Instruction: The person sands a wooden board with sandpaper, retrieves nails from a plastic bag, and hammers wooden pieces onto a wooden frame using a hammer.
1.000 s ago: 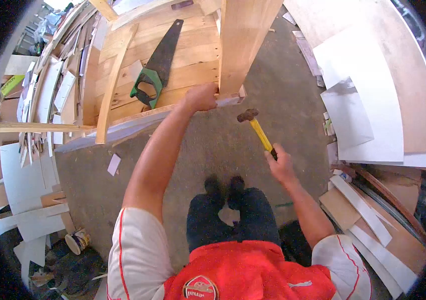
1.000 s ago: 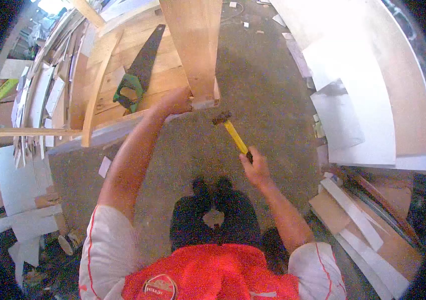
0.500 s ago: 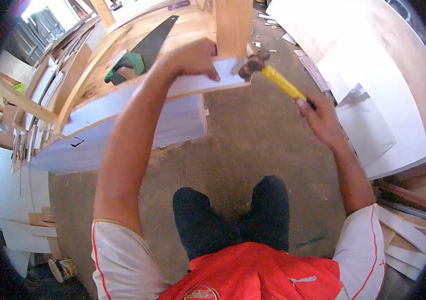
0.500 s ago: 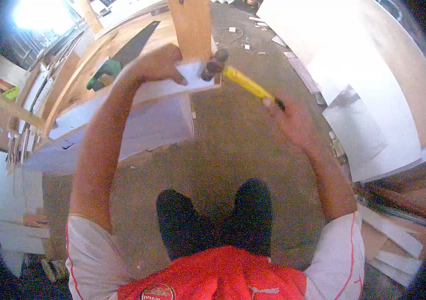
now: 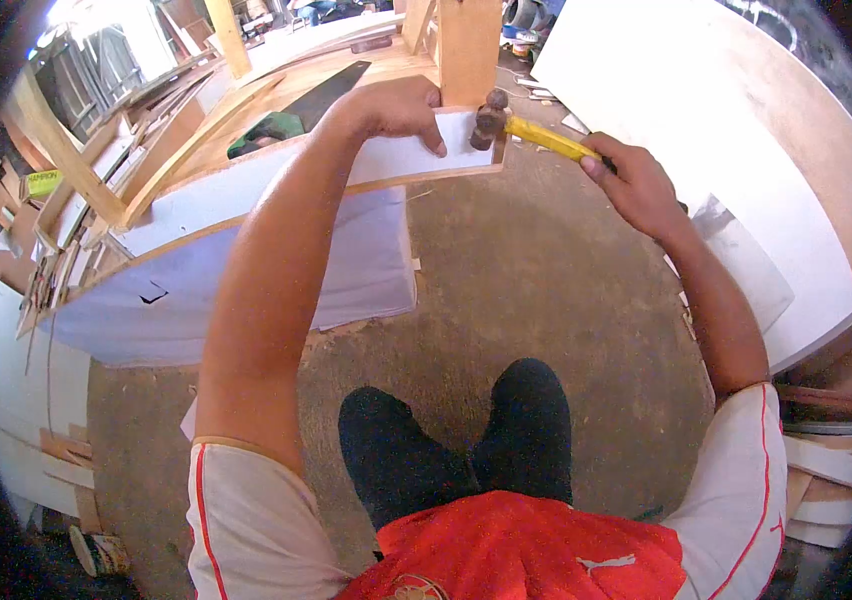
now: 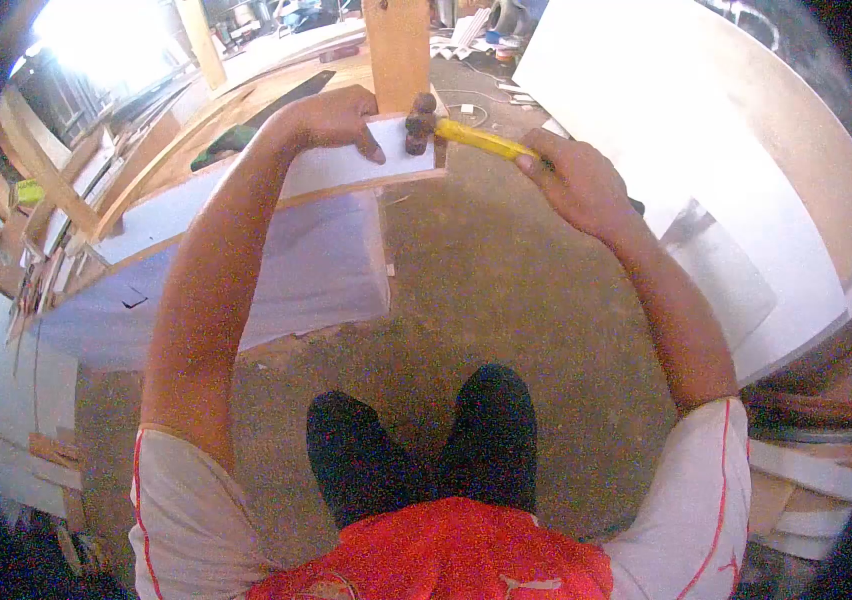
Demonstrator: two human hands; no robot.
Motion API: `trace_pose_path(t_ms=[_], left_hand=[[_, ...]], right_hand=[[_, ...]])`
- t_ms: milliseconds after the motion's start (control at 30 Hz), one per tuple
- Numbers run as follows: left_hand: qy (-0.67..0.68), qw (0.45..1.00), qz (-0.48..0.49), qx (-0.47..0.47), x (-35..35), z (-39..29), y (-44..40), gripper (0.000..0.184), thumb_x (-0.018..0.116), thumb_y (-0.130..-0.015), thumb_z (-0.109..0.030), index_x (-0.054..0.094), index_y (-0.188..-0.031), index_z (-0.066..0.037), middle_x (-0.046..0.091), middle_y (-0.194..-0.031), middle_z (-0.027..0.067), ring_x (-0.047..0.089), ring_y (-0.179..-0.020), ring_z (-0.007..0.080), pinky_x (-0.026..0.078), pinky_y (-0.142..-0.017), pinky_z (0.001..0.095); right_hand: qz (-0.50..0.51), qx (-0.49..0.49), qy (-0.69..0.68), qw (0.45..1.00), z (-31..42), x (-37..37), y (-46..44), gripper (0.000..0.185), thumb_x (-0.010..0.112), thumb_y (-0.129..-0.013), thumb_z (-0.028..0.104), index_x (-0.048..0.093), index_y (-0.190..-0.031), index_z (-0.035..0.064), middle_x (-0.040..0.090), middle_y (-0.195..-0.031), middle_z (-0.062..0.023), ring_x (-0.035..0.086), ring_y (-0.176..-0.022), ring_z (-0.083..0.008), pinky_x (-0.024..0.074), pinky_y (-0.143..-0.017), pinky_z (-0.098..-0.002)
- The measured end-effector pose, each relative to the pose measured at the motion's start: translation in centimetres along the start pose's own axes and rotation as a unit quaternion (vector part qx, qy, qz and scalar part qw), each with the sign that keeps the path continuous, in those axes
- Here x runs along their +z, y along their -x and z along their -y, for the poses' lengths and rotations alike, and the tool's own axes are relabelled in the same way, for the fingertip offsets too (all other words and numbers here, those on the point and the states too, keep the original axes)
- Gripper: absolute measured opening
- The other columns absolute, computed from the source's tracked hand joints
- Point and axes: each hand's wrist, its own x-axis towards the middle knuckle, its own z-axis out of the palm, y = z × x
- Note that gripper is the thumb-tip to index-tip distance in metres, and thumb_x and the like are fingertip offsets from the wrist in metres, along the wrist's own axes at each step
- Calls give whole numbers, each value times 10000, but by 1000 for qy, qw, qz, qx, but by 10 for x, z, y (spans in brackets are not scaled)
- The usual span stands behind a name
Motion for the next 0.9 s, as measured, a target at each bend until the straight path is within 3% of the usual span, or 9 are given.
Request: trace_pose_path(t_ms=[33,133,233,333,433,533,667,767,900], left_hand=[[-20,1000,-7,-5,1,1,-1,410,838,-594,-213,735,-920,14,725,-836,142,672,-758,256,494,-716,379],[0,1000,-4,4,2,3,-1,380,845,-599,-211,739,-887,13,722,-815,146,670,-739,252,491,-695,386],[26,1000,3,11,1,2,0,360,847,-598,-207,743,-869,7,724,-807,143,670,-740,246,492,-693,379],[21,1000,-2,12,4,13,-9,368,850,-588,-223,747,-857,6,727,-806,137,673,-735,246,499,-701,373],[-12,1000,4,-9,2,6,-7,401,854,-575,-246,749,-868,7,730,-812,132,677,-738,249,505,-715,371],[-33,999,-3,-10,1,8,-8,426,857,-570,-259,751,-887,4,731,-816,134,679,-733,254,507,-719,371],[-34,999,-8,-15,0,5,-5,421,855,-573,-255,749,-891,0,731,-824,137,679,-742,256,506,-719,375],[0,1000,-11,-2,3,11,-9,396,853,-578,-238,748,-877,0,732,-828,137,680,-752,255,506,-729,373],[-18,999,0,-28,0,5,-6,420,857,-584,-217,742,-923,2,740,-881,135,687,-801,242,509,-767,365]], right_hand=[[6,13,11,1000,1,0,0,289,536,-987,323,614,-1115,77,652,-866,-195,649,-848,-390,490,-757,-493],[-52,-12,-55,997,4,7,-1,305,524,-991,340,619,-1131,86,662,-841,-190,654,-817,-393,495,-746,-497],[-3,-13,39,999,9,5,-3,322,523,-992,346,635,-1175,106,677,-873,-193,663,-832,-389,503,-763,-487],[-50,-22,-71,996,6,-1,-6,338,523,-991,354,641,-1203,119,685,-907,-197,666,-853,-391,507,-782,-483],[-66,-40,-10,997,-3,14,-3,338,558,-1003,286,619,-1185,8,641,-815,-127,596,-751,-178,466,-708,-352],[6,-7,13,1000,7,5,-3,339,558,-1004,284,618,-1195,10,637,-828,-121,589,-779,-164,468,-726,-342],[-58,-7,-166,984,0,11,-2,318,568,-992,265,631,-1187,22,653,-876,-151,619,-813,-210,480,-766,-345],[43,-74,111,990,-5,28,4,309,578,-985,252,640,-1189,29,660,-890,-134,621,-824,-201,485,-781,-328],[-6,-42,-18,999,-10,28,7,303,579,-980,234,645,-1200,36,668,-925,-143,630,-832,-210,491,-786,-314]])
